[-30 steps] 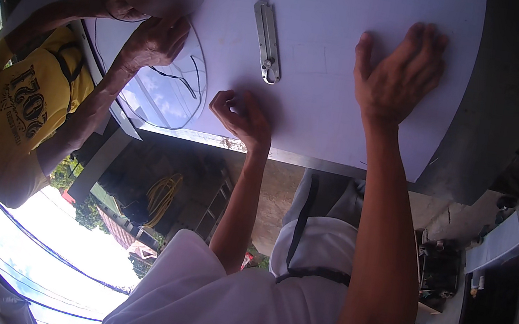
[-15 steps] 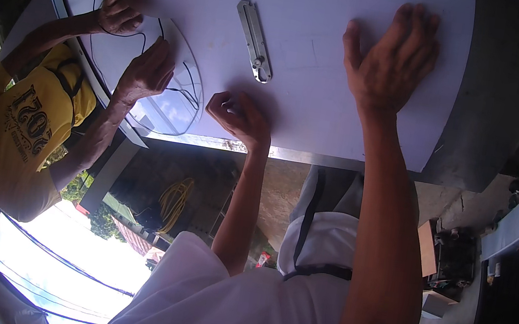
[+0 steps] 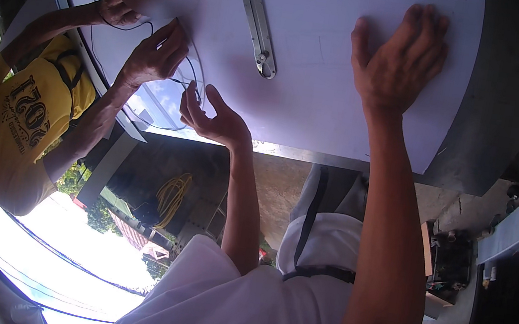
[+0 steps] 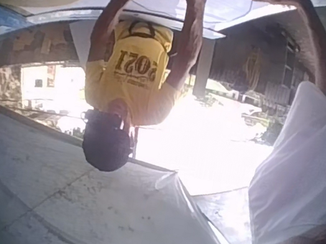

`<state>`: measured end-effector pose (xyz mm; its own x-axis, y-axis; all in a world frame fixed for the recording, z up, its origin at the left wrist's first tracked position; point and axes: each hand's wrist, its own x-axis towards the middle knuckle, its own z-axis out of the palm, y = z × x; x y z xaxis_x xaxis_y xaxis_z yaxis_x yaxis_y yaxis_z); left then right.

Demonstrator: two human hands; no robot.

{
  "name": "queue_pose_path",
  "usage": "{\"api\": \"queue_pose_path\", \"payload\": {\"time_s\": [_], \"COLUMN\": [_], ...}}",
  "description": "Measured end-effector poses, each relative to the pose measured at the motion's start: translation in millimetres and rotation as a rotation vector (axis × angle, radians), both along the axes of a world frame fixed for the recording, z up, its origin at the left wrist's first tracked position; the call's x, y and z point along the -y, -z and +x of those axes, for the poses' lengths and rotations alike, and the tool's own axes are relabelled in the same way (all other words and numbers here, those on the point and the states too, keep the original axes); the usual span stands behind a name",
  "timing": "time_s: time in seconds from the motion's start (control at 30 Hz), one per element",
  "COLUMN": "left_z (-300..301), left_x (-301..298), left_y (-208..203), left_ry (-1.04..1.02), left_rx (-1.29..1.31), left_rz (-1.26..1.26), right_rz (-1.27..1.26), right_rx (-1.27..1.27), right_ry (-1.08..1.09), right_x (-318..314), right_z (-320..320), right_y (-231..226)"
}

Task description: Applying protective film to acrylic sheets and preparing signage components in an outdoor workshop.

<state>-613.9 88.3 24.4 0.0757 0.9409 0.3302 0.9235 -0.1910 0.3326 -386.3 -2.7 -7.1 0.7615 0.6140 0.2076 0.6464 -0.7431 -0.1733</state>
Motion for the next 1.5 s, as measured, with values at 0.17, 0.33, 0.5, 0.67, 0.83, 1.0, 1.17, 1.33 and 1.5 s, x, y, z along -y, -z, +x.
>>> {"api": "queue_pose_path", "payload": {"time_s": [0.17,0.33,0.5,0.67,0.83,1.0,1.17,1.33,1.5], "left_z": [-10,0,5,0,3,2,9,12,23], "left_x": [-31,-48,-45,-46,-46,-47,-48,-48,-46], "left_y": [17,21,39,37,36,34,40,32,31], "left_ry": [-0.051,-0.18,-0.109,-0.097,-0.034,-0.05,-0.059,-0.073,-0.094], "left_rx": [0.081,0.167,0.242,0.256,0.248,0.235,0.253,0.245,0.219], "left_rz": [0.11,-0.114,0.007,-0.059,-0.045,-0.032,-0.013,-0.005,0.001], "right_rz": [0.017,0.018,-0.018,0.025,0.017,0.012,-0.089,-0.129,-0.125], "right_rx": [0.014,0.009,0.0,0.001,0.014,0.021,-0.029,-0.052,-0.029], "right_ry": [-0.01,-0.012,-0.012,-0.02,-0.026,-0.032,0.049,0.044,0.048], "right_x": [-1,-2,-2,-5,-3,-4,-5,-9,-6], "right_z": [0,0,0,-1,2,-1,1,-3,2], "right_y": [2,3,0,3,3,3,-2,-9,-7]}}
